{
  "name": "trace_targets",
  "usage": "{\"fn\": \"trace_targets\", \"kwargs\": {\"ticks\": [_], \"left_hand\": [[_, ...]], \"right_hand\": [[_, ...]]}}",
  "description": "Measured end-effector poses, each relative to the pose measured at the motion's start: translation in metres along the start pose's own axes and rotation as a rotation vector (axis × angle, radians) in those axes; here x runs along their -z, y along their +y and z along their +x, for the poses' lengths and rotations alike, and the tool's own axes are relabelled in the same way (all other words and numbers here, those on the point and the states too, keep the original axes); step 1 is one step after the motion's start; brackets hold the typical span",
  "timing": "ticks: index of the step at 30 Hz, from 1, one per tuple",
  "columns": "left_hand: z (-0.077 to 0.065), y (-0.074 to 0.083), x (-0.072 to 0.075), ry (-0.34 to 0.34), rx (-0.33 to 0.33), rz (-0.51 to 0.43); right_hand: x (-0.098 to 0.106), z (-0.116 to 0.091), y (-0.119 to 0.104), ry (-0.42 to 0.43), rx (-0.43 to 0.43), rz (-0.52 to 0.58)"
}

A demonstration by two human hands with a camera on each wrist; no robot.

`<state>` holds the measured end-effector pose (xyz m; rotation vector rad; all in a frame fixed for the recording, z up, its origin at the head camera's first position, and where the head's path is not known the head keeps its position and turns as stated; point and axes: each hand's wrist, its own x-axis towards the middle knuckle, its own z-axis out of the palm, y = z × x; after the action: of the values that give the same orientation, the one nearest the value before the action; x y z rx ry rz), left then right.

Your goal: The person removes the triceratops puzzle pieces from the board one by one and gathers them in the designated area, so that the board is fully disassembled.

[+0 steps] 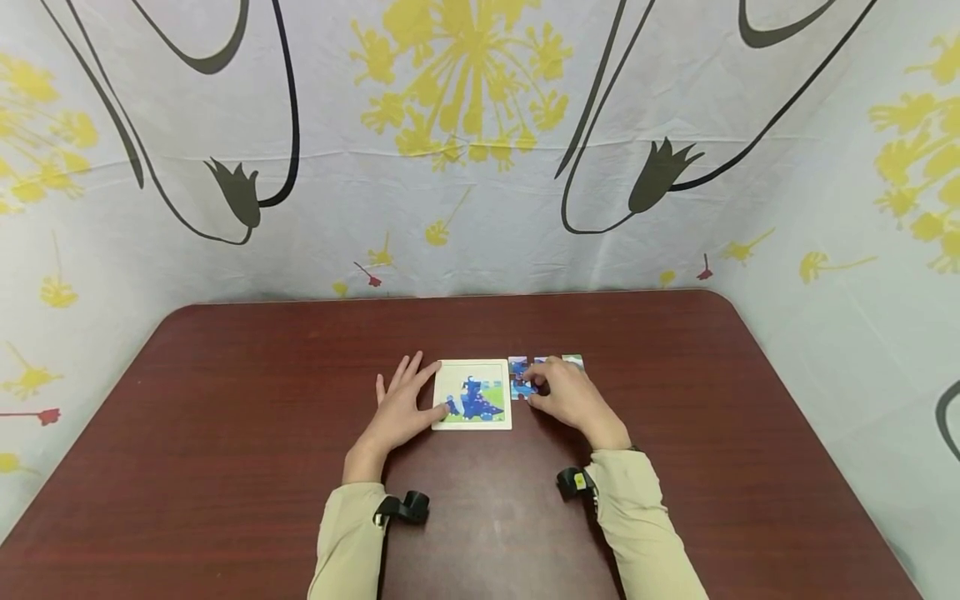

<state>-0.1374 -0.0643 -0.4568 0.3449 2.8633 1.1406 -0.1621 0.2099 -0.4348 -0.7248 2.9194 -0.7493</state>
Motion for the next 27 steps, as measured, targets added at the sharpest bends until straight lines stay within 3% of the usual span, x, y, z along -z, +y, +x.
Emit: {"fn": "trace_targets", "kwargs": {"ticks": [13, 21, 27], "left_hand": [[0.001, -0.001, -0.001, -0.004, 0.013, 0.011], [0.002, -0.002, -0.002, -0.005, 0.013, 0.002], [0.001, -0.002, -0.001, -0.004, 0.015, 0.005]], "right_hand": [[0.001, 0.001, -0.002, 0.016, -0.001, -0.037], [0.007, 0.000, -0.008, 0.042, -0.003, -0.005], [0.004, 0.004, -0.022, 0.074, 0.067, 0.012]]}}
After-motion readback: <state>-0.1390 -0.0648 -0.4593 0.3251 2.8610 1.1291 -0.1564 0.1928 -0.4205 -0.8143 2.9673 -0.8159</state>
